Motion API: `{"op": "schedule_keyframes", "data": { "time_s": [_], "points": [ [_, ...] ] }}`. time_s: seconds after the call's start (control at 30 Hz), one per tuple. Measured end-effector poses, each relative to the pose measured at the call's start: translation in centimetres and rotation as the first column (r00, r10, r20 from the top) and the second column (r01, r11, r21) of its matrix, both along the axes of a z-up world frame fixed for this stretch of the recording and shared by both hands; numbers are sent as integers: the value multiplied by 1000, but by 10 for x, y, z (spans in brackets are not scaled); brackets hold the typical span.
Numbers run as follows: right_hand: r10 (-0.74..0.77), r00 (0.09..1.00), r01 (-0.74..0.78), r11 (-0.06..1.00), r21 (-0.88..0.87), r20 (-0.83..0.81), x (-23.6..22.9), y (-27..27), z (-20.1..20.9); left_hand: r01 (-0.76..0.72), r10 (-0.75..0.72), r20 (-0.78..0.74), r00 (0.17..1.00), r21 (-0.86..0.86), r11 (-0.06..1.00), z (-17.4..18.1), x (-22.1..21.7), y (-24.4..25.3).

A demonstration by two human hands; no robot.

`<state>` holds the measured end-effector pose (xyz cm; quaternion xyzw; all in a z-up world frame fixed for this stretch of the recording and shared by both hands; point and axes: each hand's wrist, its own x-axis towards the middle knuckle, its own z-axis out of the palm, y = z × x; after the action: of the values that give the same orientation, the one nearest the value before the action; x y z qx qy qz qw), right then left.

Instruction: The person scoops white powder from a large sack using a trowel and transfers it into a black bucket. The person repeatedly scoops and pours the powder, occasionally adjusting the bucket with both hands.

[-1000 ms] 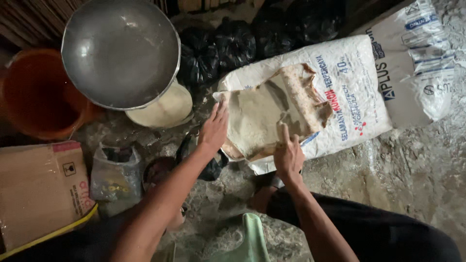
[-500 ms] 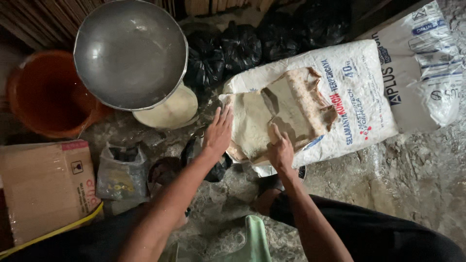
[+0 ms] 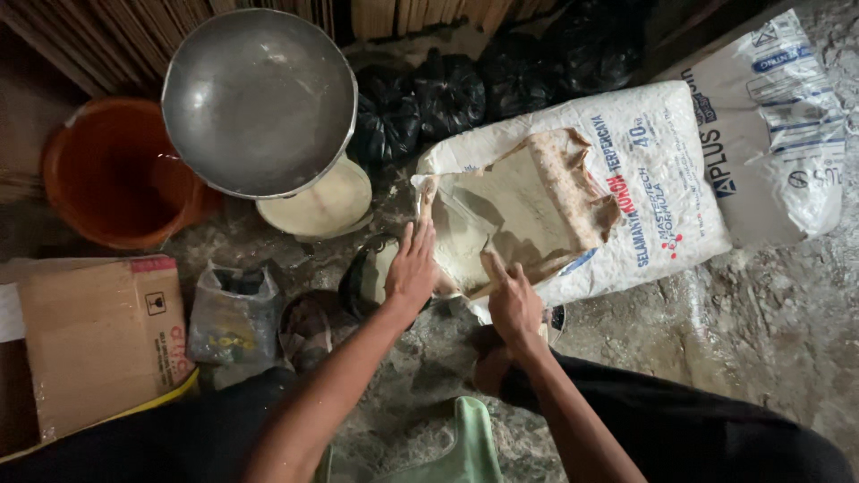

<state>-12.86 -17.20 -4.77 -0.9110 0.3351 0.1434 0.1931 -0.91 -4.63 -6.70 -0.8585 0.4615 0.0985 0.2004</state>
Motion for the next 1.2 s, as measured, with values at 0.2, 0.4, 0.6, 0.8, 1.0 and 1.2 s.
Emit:
{"op": "schedule_keyframes", "data": {
  "time_s": [0.2, 0.4, 0.6, 0.8, 1.0, 1.2],
  "points": [
    [-39, 998, 44, 995, 95, -46, -10, 8, 23, -8, 8, -32, 999, -6, 1000, -1, -6, 7],
    [-432, 901, 373, 808, 456, 28, -22, -4, 5, -58, 57, -39, 998, -7, 998, -2, -12, 9],
    [-606, 793, 492, 573, 655, -65, -9, 45, 15, -66, 65, -20, 998, -52, 996, -7, -9, 10],
    [-592, 796, 512, 551, 659, -124, -7, 25, 9, -67, 65, -18, 998, -132, 989, -11, -11, 14],
    [-741, 653, 499, 265, 825, -157, -3, 18, -7, -63, 65, 9, 998, -157, 986, -15, -12, 14],
    [-806, 571, 410, 116, 905, -155, -26, 14, -24, -49, 58, 30, 998, -237, 970, -27, -10, 13]
  ]
}}
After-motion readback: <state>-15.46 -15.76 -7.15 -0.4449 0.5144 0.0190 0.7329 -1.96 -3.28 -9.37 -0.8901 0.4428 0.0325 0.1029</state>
